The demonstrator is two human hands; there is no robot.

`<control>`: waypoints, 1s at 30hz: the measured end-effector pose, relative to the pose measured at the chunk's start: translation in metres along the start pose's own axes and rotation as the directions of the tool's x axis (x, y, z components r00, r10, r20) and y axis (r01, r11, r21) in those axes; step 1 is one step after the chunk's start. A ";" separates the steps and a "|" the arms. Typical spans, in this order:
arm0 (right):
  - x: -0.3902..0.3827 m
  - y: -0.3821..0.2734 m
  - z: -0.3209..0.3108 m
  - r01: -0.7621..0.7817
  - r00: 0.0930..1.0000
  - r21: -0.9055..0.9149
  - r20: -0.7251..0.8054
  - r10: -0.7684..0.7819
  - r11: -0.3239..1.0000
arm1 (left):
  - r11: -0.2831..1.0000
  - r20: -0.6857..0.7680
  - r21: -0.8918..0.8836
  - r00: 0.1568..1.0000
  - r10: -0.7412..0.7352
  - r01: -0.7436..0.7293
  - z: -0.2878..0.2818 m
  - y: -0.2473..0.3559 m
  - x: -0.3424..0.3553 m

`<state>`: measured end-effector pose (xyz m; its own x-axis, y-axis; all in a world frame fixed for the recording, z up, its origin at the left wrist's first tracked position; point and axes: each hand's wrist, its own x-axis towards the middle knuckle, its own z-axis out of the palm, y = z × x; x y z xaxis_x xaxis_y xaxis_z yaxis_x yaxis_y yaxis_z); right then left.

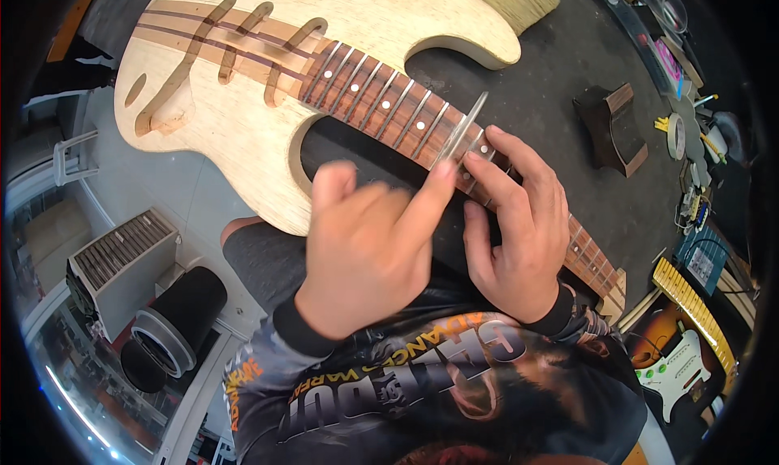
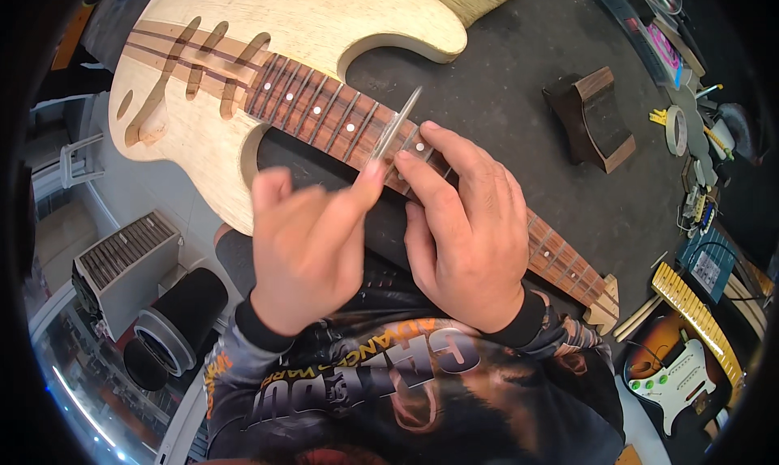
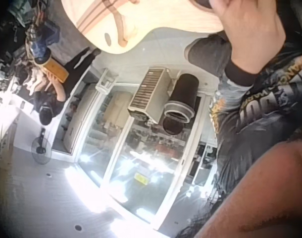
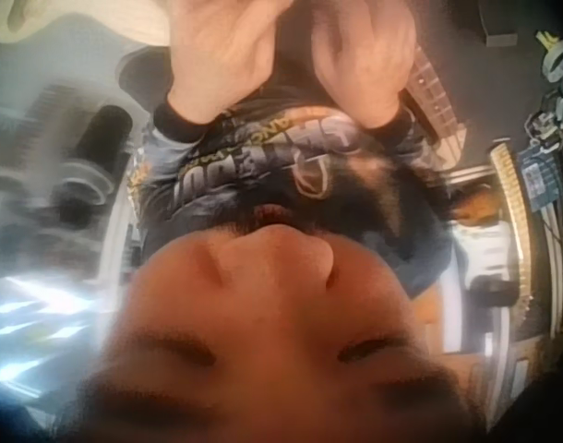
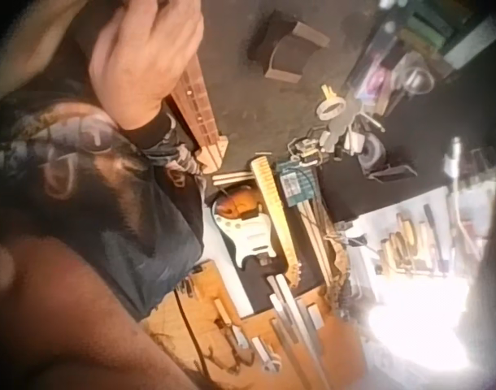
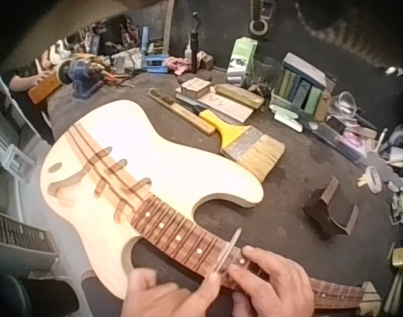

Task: The person files the frets of a guitar neck using a small file, then uses a brush to clean off wood dust and shavings from the neck and guitar body.

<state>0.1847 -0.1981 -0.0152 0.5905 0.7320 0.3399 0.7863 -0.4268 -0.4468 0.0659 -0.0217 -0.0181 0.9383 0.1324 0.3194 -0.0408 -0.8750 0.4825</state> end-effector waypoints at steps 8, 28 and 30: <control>0.001 -0.002 0.001 0.006 1.000 0.019 0.017 -0.006 1.000 | 1.000 -0.051 -0.007 0.999 0.009 -0.010 0.003 -0.004 0.003; 0.001 -0.001 -0.001 0.010 1.000 -0.002 0.007 -0.010 1.000 | 0.999 -0.038 -0.033 0.999 -0.004 0.003 0.002 -0.003 0.009; -0.001 0.000 -0.002 0.004 1.000 0.005 0.017 -0.004 1.000 | 0.999 0.011 -0.029 0.999 -0.031 0.031 -0.010 0.003 -0.022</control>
<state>0.1845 -0.2002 -0.0138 0.5844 0.7424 0.3276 0.7875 -0.4214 -0.4498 0.0412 -0.0223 -0.0156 0.9429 0.1542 0.2951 -0.0214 -0.8564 0.5159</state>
